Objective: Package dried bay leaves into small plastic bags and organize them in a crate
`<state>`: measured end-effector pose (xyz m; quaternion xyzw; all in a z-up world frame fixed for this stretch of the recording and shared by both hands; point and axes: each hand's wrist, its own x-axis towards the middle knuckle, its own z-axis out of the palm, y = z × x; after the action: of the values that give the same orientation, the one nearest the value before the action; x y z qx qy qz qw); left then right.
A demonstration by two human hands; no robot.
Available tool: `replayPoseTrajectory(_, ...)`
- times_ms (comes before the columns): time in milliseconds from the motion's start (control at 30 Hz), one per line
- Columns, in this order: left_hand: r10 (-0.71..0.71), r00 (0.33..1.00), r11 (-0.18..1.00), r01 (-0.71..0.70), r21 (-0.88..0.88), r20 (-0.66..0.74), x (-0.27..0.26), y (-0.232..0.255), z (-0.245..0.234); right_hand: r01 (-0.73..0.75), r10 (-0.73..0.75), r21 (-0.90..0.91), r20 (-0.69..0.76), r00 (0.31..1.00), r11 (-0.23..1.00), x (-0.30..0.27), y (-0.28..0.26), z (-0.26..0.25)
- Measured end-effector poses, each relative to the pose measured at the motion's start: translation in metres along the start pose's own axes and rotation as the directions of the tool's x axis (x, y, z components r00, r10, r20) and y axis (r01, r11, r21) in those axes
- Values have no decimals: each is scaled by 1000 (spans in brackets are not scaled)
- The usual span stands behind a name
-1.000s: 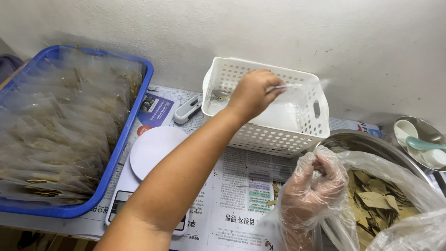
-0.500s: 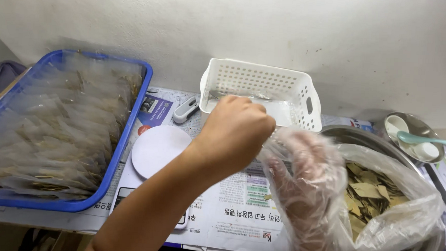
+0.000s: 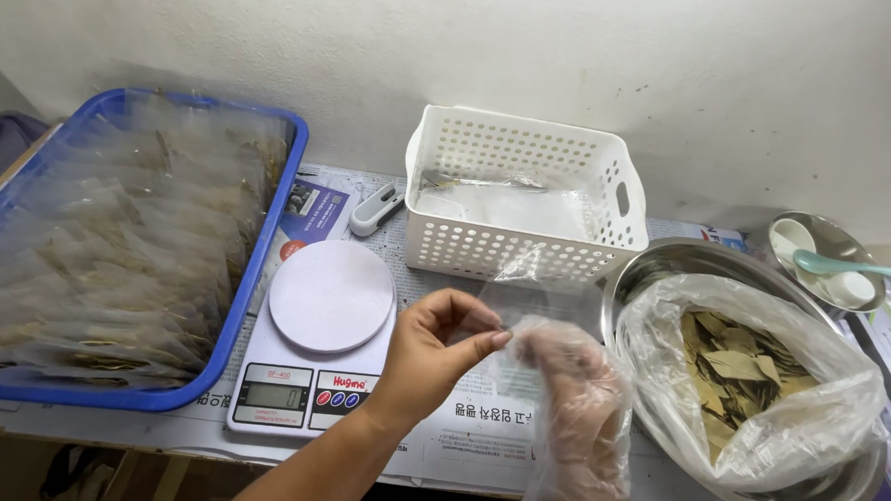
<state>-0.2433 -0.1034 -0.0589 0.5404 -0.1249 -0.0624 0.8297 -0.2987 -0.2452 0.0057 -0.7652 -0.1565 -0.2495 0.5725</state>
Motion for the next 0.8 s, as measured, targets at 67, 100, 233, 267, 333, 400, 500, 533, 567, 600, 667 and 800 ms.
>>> replayPoseTrajectory(67,112,994,945,-107,308,3,-4,13,1,-38,37,236,6,999,971,-7,5,1)
replayPoseTrajectory(100,112,994,945,-110,307,9,-4,19,-1,-35,36,233,1,999,972,-13,15,-8)
replayPoseTrajectory(233,203,933,770,-339,541,297,-5,30,-10,-218,218,21,-24,976,976,-24,43,-42)
replayPoseTrajectory(267,173,913,758,-362,542,368,-5,31,-12,-285,286,-30,34,958,958,-24,48,-49)
replayPoseTrajectory(333,114,940,809,-276,519,322,-6,36,-12,-207,208,-41,10,978,977,-28,41,-48)
replayPoseTrajectory(400,55,960,849,-189,494,274,-3,36,-9,-122,122,-53,-8,992,991,-29,35,-43)
replayPoseTrajectory(500,-109,988,988,95,123,112,-3,21,0,-66,-1,-497,-135,991,865,-46,56,-40)
replayPoseTrajectory(533,-256,966,962,257,-92,19,-2,12,4,104,-223,-759,-55,973,643,-60,81,-49)
replayPoseTrajectory(567,-410,911,870,378,-316,-40,-2,3,9,235,-396,-919,97,913,316,-73,107,-58)
replayPoseTrajectory(600,-410,912,870,379,-316,-35,-5,-5,11,233,-397,-921,96,913,312,-83,131,-56)
replayPoseTrajectory(667,-437,897,820,426,-382,63,-13,-23,15,-87,-685,-996,-46,727,-25,-103,179,-52)
replayPoseTrajectory(800,-296,955,885,282,-370,21,2,-30,18,32,-135,-829,-52,990,558,-33,21,-106)
